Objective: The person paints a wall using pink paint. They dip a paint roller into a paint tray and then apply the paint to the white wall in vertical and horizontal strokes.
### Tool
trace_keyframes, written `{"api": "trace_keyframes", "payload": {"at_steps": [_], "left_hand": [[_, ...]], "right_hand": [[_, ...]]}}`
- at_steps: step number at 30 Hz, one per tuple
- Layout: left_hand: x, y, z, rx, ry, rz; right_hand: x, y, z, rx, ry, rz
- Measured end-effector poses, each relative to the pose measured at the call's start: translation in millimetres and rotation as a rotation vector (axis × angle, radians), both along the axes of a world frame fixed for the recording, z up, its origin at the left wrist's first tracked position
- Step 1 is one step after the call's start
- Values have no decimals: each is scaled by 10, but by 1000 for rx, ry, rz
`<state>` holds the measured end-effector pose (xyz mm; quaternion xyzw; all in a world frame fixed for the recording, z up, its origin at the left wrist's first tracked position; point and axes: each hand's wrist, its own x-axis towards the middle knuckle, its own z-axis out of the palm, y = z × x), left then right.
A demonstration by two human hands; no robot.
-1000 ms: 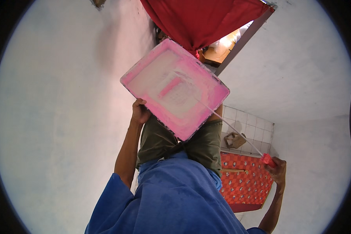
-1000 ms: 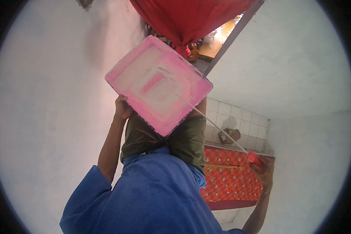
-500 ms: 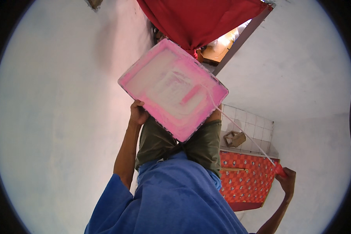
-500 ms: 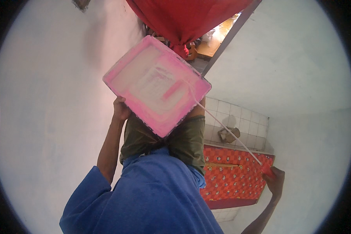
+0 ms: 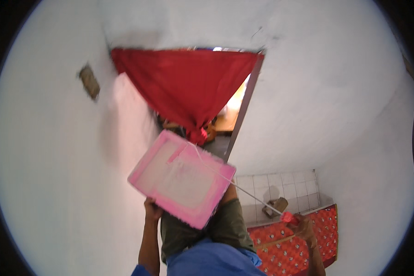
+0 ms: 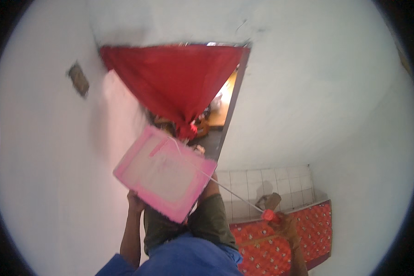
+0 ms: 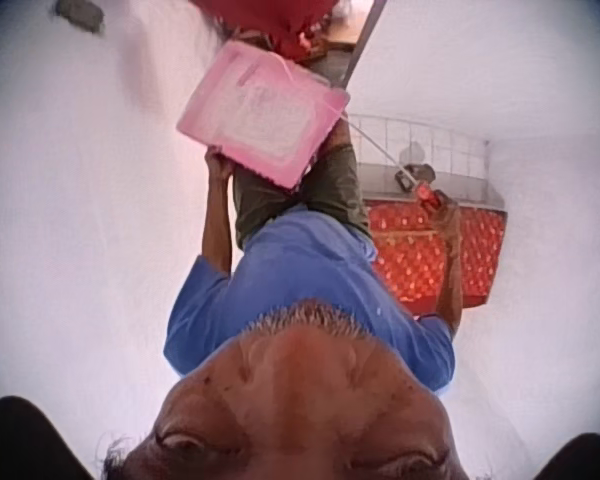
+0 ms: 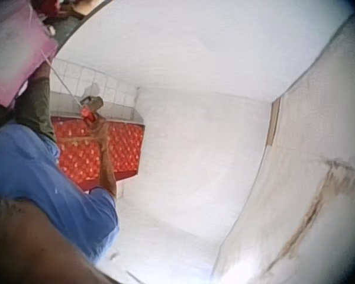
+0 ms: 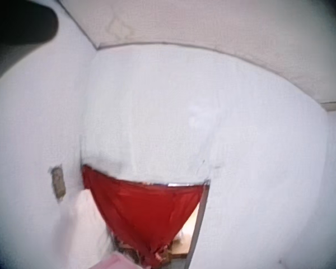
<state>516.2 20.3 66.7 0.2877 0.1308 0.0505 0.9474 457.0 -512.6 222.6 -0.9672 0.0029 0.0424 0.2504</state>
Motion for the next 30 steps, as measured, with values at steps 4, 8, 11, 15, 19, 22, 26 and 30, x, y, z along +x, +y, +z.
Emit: {"api": "trace_keyframes", "payload": {"at_steps": [4,8,11,15,19,22,26,30], "left_hand": [[-51,212,-275,-9,19,-42],[14,-36,101,58,21,-40],[-20,-3,91,22,61,9],[-16,-16,83,0,72,14],[-4,-26,73,24,43,14],[16,-18,-6,22,41,8],[-17,14,-2,7,64,35],[2,-29,40,0,52,24]], "right_hand": [[267,300,-257,248,-203,-50],[619,214,-645,310,-306,-36],[1018,509,-589,427,-216,-185],[1631,795,-926,412,-413,-306],[2182,1019,-1119,454,-455,-368],[2510,1143,-1193,463,-482,-406],[2836,1297,-1258,455,-513,-387],[3134,1385,-1366,481,-622,-371]]}}
